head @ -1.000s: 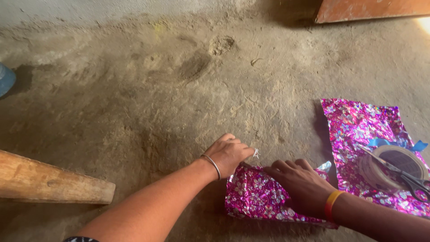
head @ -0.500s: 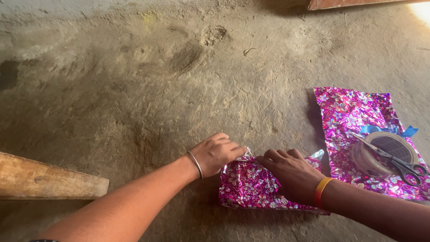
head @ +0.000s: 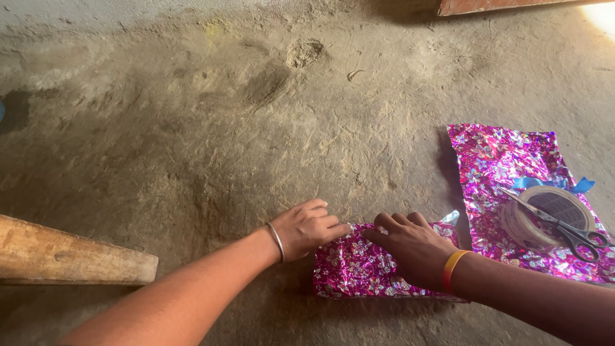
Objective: The person wraps a small rectangular item in pink floral wrapping paper on the floor. They fold the paper edges, apply clear tape to secure the folds, and use scissors to cut the tape. The wrapped item remains on the floor at the end.
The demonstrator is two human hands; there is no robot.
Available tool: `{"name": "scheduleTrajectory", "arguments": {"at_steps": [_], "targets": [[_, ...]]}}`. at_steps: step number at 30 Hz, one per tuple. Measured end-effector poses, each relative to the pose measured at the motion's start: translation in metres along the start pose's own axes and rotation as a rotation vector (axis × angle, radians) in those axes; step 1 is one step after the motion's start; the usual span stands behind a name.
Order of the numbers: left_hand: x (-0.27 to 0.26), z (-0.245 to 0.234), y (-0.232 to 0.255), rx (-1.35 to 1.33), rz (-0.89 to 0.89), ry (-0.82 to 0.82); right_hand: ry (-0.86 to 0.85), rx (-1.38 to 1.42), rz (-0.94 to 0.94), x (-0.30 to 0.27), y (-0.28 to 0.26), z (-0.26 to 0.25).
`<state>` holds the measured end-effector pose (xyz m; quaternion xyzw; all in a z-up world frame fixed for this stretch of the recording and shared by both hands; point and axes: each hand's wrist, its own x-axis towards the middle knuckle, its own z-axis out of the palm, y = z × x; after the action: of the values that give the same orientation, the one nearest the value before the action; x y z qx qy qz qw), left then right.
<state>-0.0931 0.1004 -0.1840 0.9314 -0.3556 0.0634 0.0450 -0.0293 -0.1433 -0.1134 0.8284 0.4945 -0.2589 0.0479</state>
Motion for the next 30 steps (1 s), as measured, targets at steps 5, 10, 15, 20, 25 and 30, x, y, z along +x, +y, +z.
{"name": "scheduleTrajectory", "arguments": {"at_steps": [5, 10, 15, 20, 25, 30], "targets": [[-0.008, -0.008, -0.004, -0.018, -0.055, -0.053, -0.004, 0.005, 0.003, 0.001, 0.0, 0.001], [0.001, -0.027, 0.002, -0.057, -0.122, 0.164, -0.007, 0.015, 0.007, 0.0, 0.001, 0.001], [0.032, -0.04, 0.039, -0.313, -0.307, -0.165, 0.001, 0.006, 0.008, 0.001, 0.003, 0.005], [0.035, -0.041, 0.056, -0.301, -0.312, -0.235, 0.001, -0.028, -0.003, 0.002, 0.008, 0.011], [0.019, -0.033, 0.053, -0.278, -0.301, -0.285, 0.058, -0.017, -0.064, 0.002, 0.009, 0.012], [0.013, -0.041, 0.053, -0.232, -0.271, -0.23, 0.035, -0.008, -0.039, 0.002, 0.007, 0.01]]}}
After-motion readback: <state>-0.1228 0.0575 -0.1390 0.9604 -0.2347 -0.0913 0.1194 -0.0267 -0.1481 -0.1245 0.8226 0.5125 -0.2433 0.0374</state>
